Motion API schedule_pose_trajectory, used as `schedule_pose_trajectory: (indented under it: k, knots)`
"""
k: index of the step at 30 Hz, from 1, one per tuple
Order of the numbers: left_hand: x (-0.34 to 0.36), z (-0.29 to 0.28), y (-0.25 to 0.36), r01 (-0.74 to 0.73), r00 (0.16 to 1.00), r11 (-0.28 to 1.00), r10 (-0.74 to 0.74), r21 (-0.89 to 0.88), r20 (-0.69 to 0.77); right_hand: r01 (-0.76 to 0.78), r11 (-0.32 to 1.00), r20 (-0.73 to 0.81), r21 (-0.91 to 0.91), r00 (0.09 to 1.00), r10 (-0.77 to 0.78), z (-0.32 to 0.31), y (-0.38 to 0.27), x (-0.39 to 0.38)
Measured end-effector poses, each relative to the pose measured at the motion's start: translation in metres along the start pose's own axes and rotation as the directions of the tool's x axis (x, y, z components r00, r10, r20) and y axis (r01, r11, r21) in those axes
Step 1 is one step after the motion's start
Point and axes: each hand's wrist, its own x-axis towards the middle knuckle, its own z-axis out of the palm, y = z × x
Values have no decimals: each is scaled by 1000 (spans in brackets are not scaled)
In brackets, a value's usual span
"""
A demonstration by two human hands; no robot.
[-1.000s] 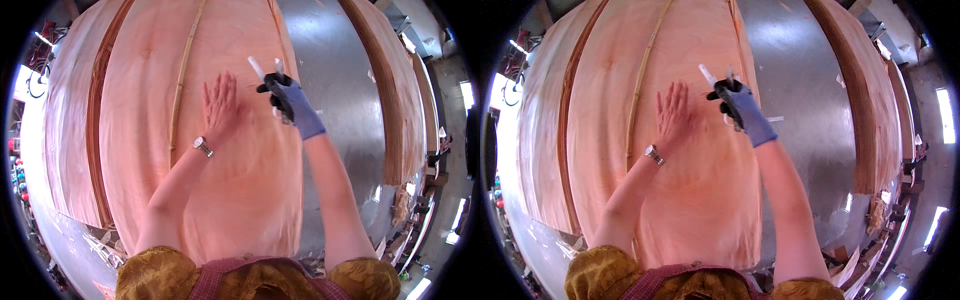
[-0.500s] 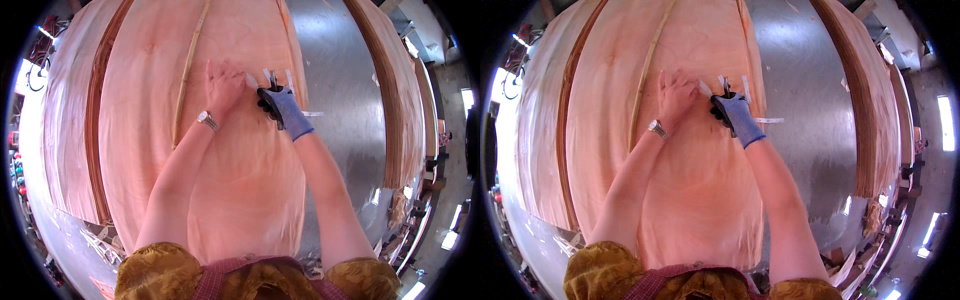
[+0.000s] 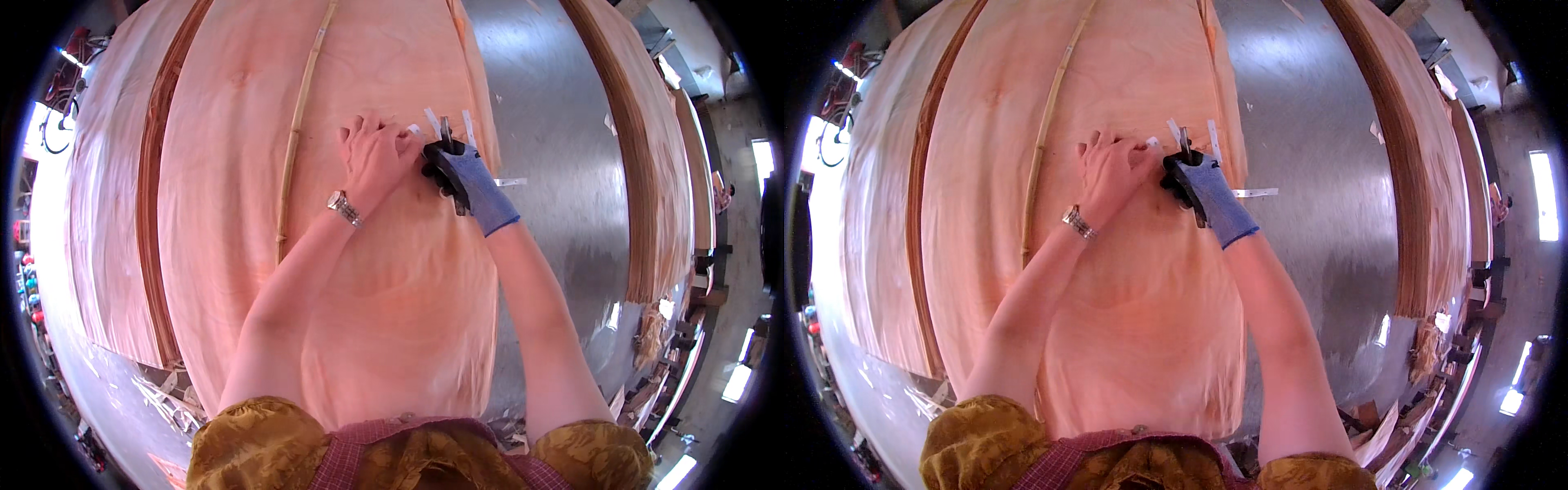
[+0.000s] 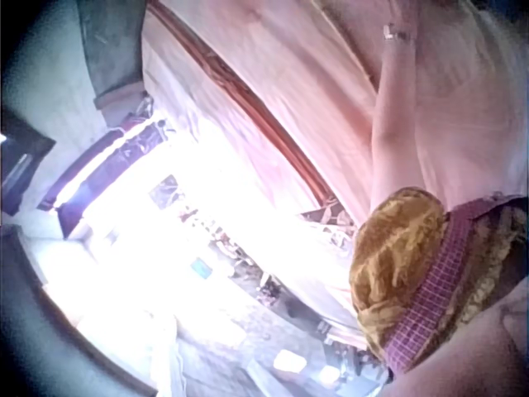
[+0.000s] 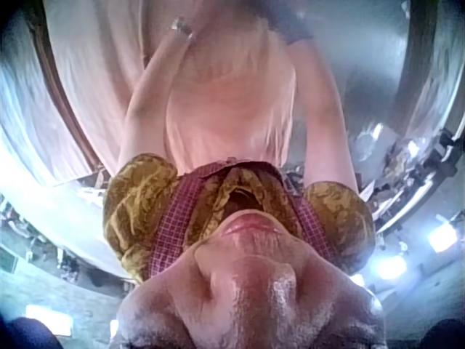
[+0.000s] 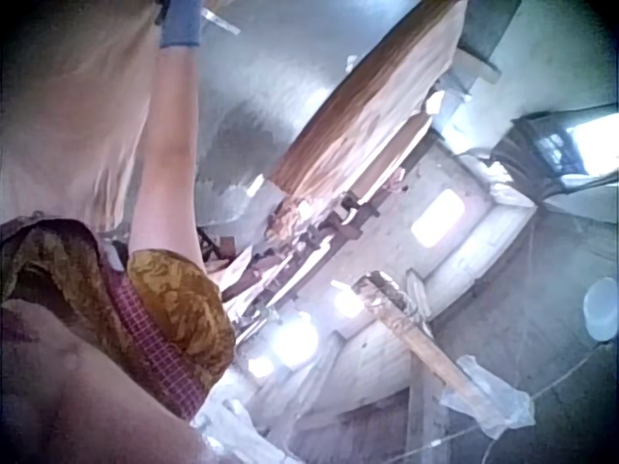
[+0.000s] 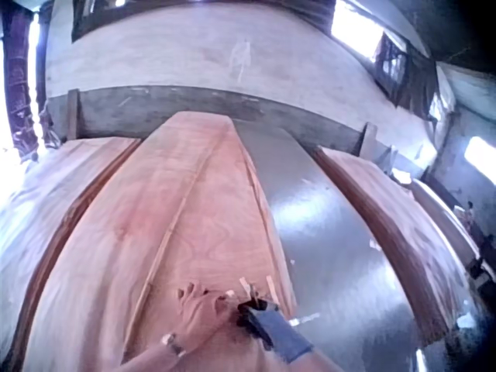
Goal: The person tapes together thin veneer sheets using small strips of white tape and a hand-held tool to press the seams, then moves and stacks large sheets of veneer onto nearby piles in a workshop environment.
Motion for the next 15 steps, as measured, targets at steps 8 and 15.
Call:
schedule_pose_trajectory:
  k: [8,15]
  knots:
    - [31,18,1,264,964,923,-250,-278,86,-10,1000,-31,-14,999,10,1,-1,6]
    - [20,32,-26,-87,977,989,108,121,-182,-74,997,-48,20,996,75,3,-1,10]
